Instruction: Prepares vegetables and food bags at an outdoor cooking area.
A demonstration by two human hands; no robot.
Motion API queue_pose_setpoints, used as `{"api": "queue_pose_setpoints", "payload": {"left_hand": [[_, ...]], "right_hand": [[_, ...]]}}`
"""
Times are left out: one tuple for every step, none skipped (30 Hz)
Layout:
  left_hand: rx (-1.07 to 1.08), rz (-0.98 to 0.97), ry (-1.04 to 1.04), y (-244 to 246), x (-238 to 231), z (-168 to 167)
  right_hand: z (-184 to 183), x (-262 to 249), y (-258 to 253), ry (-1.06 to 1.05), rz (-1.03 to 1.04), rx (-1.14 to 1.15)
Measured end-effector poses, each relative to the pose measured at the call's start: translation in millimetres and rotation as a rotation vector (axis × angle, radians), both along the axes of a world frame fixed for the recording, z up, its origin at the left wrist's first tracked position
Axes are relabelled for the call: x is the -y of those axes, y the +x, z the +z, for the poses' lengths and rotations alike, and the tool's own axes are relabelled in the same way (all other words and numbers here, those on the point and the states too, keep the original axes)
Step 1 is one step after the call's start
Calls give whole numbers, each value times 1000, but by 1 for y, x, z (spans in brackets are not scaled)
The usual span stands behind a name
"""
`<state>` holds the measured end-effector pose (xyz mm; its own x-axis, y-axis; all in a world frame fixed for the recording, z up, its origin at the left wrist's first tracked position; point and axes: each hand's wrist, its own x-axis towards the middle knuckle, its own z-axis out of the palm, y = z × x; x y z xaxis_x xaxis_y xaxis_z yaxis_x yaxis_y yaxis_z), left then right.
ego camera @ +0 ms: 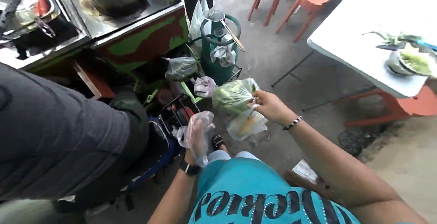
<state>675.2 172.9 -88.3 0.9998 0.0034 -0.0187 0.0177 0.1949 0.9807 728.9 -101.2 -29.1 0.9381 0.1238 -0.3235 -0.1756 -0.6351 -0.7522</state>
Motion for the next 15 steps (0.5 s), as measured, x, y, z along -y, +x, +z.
{"api": "queue_pose_setpoints", "payload": {"left_hand": [[-16,-5,6,21,1,-3],[-9,-9,5,41,0,-5],[11,-2,23,58,-2,-7],[28,7,63,76,-3,-5],[26,13,159,93,-5,-1],[-8,16,345,109,-6,6],[-64,2,577,125,-6,13],[-82,-26,767,140,-5,16],[-60,-40,864,153,-5,11],[-10,-39,917,165,-5,2],[44,-37,947,177,-4,-9],[68,-35,995,190,-2,-17],[49,-35,1075,203,0,-24],[8,-23,1148,215,3,-30],[-20,9,1200,228,6,-35]], "right_hand": [[-3,-5,21,9,28,-16],[-7,-11,41,11,53,-26],[-10,-17,58,7,78,-39],[-12,-23,76,0,106,-50],[-15,-28,95,-15,144,-66],[-16,-32,115,-35,191,-95],[-16,-38,133,-55,231,-118],[-15,-44,149,-69,265,-135],[-15,-51,165,-78,300,-152],[-15,-58,180,-79,341,-163],[-19,-64,193,-73,381,-147],[-21,-71,205,-72,427,-141],[-22,-78,217,-76,474,-142],[-24,-85,229,-74,503,-140],[-29,-90,240,-63,518,-129]]}}
